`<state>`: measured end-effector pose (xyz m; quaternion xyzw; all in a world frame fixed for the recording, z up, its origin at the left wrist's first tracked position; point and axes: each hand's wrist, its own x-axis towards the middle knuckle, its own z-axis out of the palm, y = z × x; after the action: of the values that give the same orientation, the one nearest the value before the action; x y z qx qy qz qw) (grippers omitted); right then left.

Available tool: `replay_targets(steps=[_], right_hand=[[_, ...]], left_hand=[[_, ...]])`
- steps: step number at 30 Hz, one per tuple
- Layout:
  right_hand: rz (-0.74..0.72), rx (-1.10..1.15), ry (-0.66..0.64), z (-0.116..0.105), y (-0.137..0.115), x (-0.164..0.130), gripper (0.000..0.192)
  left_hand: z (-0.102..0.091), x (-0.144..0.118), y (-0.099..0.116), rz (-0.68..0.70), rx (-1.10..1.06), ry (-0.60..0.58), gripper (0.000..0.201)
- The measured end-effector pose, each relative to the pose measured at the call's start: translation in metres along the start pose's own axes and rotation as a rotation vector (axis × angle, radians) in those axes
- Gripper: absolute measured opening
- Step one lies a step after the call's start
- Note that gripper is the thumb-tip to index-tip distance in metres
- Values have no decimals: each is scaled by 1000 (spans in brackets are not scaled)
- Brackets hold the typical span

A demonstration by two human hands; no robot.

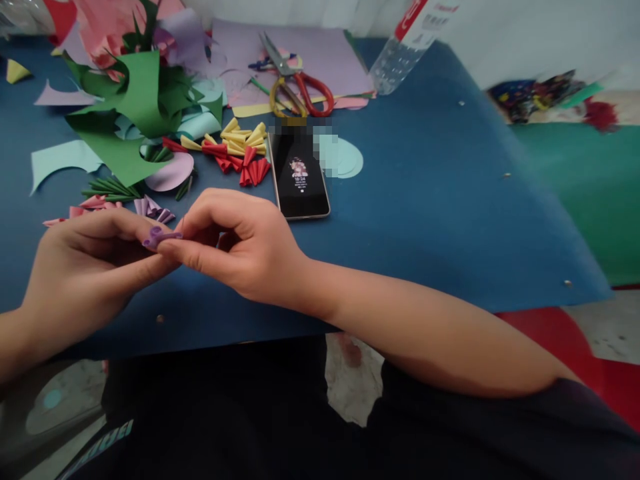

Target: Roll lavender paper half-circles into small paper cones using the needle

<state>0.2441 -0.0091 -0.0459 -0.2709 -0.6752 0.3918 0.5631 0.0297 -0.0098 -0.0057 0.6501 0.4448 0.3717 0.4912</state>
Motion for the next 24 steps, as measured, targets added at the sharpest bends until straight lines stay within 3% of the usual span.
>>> replay_targets(steps=[5, 9, 17, 24], right_hand=[[-92, -44, -3, -1, 0, -1, 8], [-77, -55, 32, 1, 1, -2, 1], [-88, -24, 32, 1, 2, -3, 7], [-161, -86, 10, 0, 1, -3, 6]], left_hand=[[1, 2, -7, 79, -59, 61, 30], [-1, 1, -8, 80, 15, 55, 23], [-5, 1, -8, 146, 69, -13, 13], [-6, 0, -10, 310, 99, 7, 16]])
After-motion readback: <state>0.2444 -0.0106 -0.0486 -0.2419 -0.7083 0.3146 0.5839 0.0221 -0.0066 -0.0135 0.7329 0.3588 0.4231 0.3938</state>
